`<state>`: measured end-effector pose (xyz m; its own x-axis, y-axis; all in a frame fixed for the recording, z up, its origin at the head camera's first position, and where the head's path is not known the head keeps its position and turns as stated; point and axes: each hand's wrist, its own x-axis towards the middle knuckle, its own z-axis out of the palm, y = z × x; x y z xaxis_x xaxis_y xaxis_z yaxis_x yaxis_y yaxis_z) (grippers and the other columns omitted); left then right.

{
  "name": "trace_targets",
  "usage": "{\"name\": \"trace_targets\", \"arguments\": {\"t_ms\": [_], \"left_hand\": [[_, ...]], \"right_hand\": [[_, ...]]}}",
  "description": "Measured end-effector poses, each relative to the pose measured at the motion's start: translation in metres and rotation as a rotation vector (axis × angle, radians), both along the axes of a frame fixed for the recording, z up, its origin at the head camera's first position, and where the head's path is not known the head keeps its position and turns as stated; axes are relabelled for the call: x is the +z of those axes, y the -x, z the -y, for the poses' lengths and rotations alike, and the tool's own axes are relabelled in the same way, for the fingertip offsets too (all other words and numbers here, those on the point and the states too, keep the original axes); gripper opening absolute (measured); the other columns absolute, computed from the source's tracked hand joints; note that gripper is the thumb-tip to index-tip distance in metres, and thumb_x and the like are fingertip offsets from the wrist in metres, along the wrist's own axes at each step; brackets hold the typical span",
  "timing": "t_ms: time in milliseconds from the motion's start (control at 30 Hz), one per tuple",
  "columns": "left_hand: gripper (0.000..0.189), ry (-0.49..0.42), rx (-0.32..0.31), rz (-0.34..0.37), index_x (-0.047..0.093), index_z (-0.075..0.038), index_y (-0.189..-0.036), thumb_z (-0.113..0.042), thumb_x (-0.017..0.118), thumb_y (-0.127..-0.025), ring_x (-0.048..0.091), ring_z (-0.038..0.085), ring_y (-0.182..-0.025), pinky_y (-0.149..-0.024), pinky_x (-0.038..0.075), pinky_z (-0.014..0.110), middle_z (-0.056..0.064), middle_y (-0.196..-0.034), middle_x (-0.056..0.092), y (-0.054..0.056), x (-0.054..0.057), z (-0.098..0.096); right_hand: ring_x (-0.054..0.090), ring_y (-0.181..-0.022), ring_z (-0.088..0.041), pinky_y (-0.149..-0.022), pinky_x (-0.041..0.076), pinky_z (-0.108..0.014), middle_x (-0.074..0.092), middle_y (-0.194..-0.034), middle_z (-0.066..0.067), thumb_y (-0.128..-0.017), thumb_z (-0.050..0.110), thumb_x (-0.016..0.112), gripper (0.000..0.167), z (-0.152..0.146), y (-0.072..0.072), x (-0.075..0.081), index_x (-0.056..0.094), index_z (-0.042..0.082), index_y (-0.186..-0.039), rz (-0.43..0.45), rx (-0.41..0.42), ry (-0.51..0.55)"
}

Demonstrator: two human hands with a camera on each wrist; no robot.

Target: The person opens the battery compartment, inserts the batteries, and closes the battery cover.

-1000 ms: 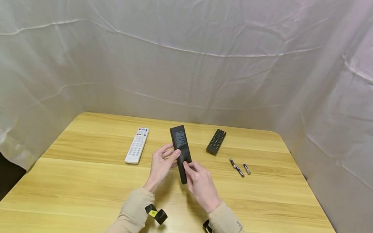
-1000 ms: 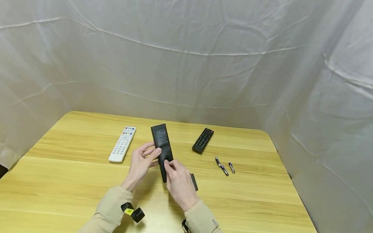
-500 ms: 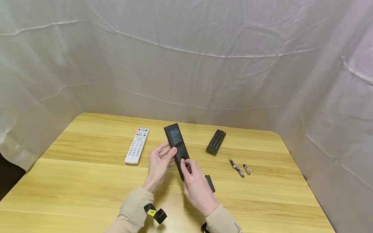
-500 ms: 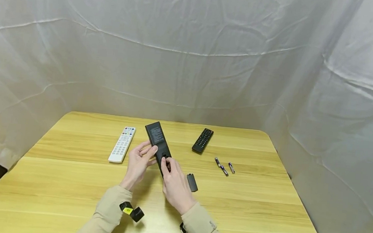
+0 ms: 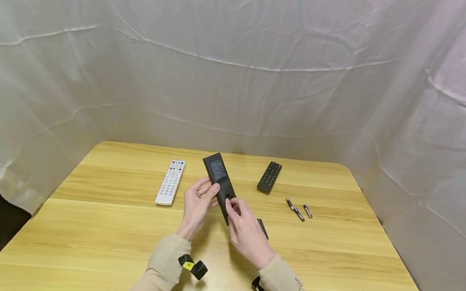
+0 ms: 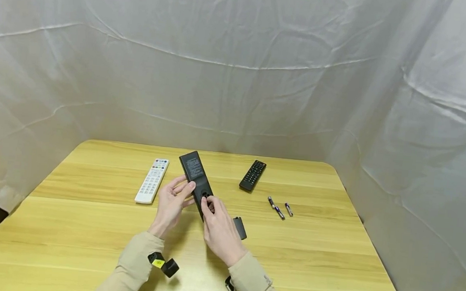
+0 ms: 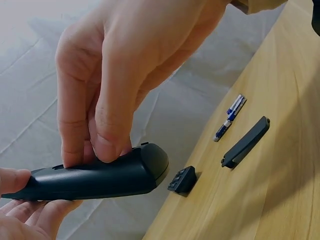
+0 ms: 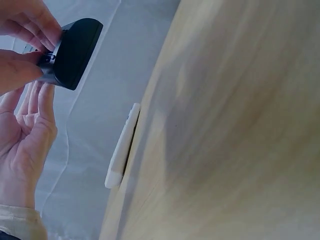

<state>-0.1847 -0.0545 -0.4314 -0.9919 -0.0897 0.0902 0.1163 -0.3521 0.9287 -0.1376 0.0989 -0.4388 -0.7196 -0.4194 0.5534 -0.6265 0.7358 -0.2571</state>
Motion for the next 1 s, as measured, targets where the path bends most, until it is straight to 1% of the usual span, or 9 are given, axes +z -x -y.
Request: {"name": "trace_targets", "arguments": {"t_ms": [267, 433, 567, 667, 800, 900, 1000], "left_hand": [[0.039, -0.003, 0.007, 0.000, 0.055, 0.008, -0.134, -0.005, 0.064, -0.097, 0.076, 0.012, -0.084, -0.075, 0.066, 0.027, 0.033, -0.120, 0.068, 0.001, -0.001, -0.001], [0.039, -0.006, 0.009, 0.008, 0.056, 0.007, -0.133, -0.004, 0.064, -0.097, 0.076, 0.013, -0.085, -0.075, 0.066, 0.029, 0.034, -0.120, 0.067, 0.001, -0.001, -0.001], [0.039, 0.003, 0.009, 0.010, 0.056, 0.008, -0.132, -0.005, 0.065, -0.097, 0.076, 0.013, -0.084, -0.075, 0.066, 0.028, 0.035, -0.120, 0.067, 0.000, -0.002, -0.001], [0.039, 0.002, 0.011, 0.016, 0.055, 0.009, -0.132, -0.004, 0.064, -0.097, 0.076, 0.012, -0.083, -0.075, 0.066, 0.028, 0.035, -0.121, 0.067, 0.000, -0.002, -0.001], [0.039, 0.003, 0.018, 0.031, 0.055, 0.008, -0.133, -0.004, 0.065, -0.096, 0.076, 0.012, -0.082, -0.075, 0.066, 0.029, 0.035, -0.121, 0.066, -0.001, -0.003, -0.001], [0.040, 0.018, 0.021, 0.029, 0.055, 0.007, -0.133, -0.005, 0.065, -0.096, 0.076, 0.012, -0.082, -0.075, 0.066, 0.029, 0.034, -0.121, 0.067, 0.000, -0.002, -0.001], [0.040, 0.025, 0.023, 0.028, 0.055, 0.007, -0.133, -0.006, 0.066, -0.096, 0.075, 0.011, -0.082, -0.075, 0.066, 0.028, 0.033, -0.121, 0.067, 0.000, -0.002, -0.001]], "right_hand": [[0.063, -0.105, -0.022, -0.088, 0.063, -0.033, 0.060, -0.123, -0.015, -0.088, -0.004, 0.068, 0.048, 0.000, 0.001, -0.001, 0.058, -0.007, -0.136, 0.016, 0.007, 0.030], [0.064, -0.107, -0.025, -0.088, 0.063, -0.035, 0.062, -0.124, -0.015, -0.089, -0.004, 0.067, 0.045, -0.001, 0.003, -0.002, 0.060, -0.006, -0.134, 0.027, 0.010, 0.060], [0.065, -0.106, -0.026, -0.089, 0.064, -0.037, 0.065, -0.121, -0.015, -0.088, -0.003, 0.069, 0.041, -0.003, 0.003, -0.001, 0.064, -0.006, -0.129, 0.028, 0.006, 0.085], [0.067, -0.104, -0.027, -0.089, 0.064, -0.037, 0.069, -0.117, -0.015, -0.087, -0.004, 0.070, 0.035, -0.005, 0.004, 0.000, 0.069, -0.005, -0.121, 0.024, 0.013, 0.136], [0.071, -0.097, -0.028, -0.085, 0.065, -0.034, 0.073, -0.108, -0.016, -0.084, -0.007, 0.071, 0.025, -0.009, 0.009, -0.001, 0.073, -0.005, -0.110, 0.008, 0.024, 0.238], [0.072, -0.092, -0.028, -0.082, 0.066, -0.034, 0.074, -0.103, -0.018, -0.083, -0.009, 0.071, 0.022, -0.013, 0.013, 0.000, 0.074, -0.006, -0.104, 0.000, 0.022, 0.307], [0.073, -0.088, -0.027, -0.081, 0.066, -0.034, 0.074, -0.101, -0.018, -0.083, -0.009, 0.071, 0.019, -0.018, 0.019, 0.000, 0.074, -0.005, -0.102, 0.008, 0.018, 0.348]]}}
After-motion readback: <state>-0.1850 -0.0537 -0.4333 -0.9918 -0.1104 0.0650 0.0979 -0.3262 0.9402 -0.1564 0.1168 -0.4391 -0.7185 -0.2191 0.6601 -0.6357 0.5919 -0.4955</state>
